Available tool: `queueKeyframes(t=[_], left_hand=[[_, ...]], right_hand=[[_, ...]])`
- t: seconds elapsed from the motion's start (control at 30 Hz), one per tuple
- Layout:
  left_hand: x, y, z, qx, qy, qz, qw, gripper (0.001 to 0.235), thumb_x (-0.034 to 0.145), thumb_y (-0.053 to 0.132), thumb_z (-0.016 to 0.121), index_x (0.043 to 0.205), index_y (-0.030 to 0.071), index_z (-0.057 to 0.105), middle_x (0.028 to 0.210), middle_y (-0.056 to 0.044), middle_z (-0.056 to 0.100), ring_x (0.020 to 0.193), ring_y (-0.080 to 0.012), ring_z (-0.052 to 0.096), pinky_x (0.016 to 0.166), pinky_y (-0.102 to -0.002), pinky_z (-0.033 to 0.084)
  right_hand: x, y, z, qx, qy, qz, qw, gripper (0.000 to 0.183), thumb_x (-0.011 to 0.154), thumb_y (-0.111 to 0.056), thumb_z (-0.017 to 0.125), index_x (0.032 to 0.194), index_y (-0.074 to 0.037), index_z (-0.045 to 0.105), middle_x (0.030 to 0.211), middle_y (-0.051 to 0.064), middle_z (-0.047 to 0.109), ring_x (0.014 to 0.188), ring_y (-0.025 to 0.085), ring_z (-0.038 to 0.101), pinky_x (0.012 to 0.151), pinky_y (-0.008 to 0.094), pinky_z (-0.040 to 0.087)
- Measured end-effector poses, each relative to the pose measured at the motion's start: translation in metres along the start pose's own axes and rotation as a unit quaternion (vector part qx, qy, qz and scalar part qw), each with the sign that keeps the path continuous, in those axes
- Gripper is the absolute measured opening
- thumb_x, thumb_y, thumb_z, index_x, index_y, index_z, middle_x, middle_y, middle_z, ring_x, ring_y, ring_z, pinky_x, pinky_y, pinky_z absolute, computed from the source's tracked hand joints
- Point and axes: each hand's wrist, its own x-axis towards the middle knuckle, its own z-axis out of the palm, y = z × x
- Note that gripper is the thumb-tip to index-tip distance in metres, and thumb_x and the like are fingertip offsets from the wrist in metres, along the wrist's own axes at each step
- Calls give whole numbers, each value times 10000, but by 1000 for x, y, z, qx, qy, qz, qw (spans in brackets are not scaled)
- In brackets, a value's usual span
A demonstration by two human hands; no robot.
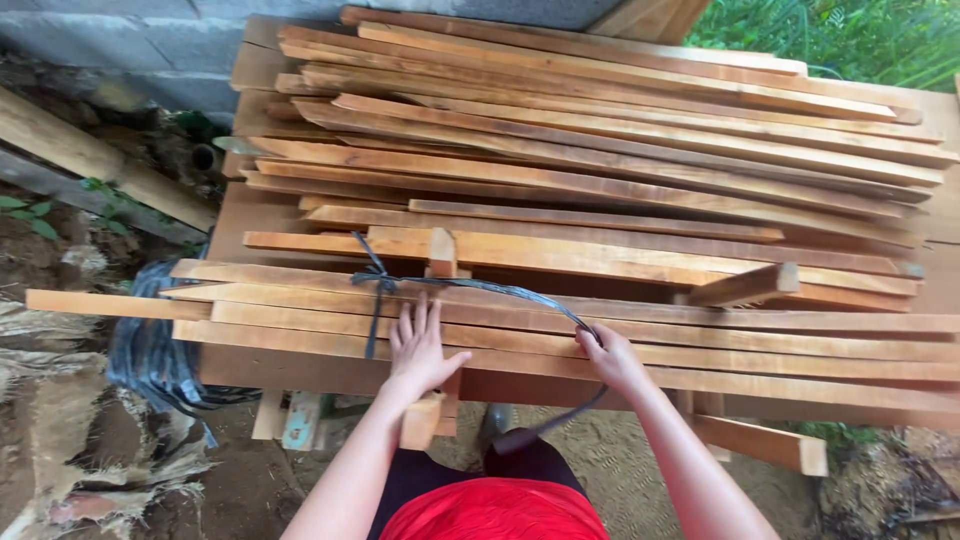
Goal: The person ties bundles of wooden planks together using black straps. They wrap the straps around the wood, pull them tight, and tie knots to secure the bundles. The person then lifts and moves the tied bundles to a different location.
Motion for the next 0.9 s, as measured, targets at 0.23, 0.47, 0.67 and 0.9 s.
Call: queueKeyframes(t=[0.23,0.47,0.67,0.9], left_hand=[[3,-8,17,42,-39,-4,998,1240,820,685,704,1631,157,-73,1714,-100,-156,1572,-368,-149,1254,-564,-47],[4,-9,21,42,-14,12,999,1229,803,677,706,1633,162,-40,1719,-96,-130,1573,-360,-138,1248,-552,-27],[6,-9,13,75,-19,3,997,1173,807,690,689,1630,169,36,1719,-96,-55,1574,-369,-40,1242,-565,60],[43,12,-26,23,-42,24,999,825,868,637,614,1554,228,405,1648,-108,333,1513,-363,324,1222,-514,306]], right_hand=[[-28,62,-9,158,26,42,986,277,992,-307,592,948,-51,689,709,17,651,633,135,572,598,313,470],[-36,61,3,62,122,60,989,257,939,-243,672,824,-13,672,597,91,576,568,149,518,558,335,444],[-48,78,19,189,203,-24,961,233,952,-137,553,788,-29,678,612,28,649,572,102,601,543,293,467],[-78,137,50,489,258,229,801,467,1068,-423,481,952,-3,649,685,49,632,423,97,426,408,299,291]])
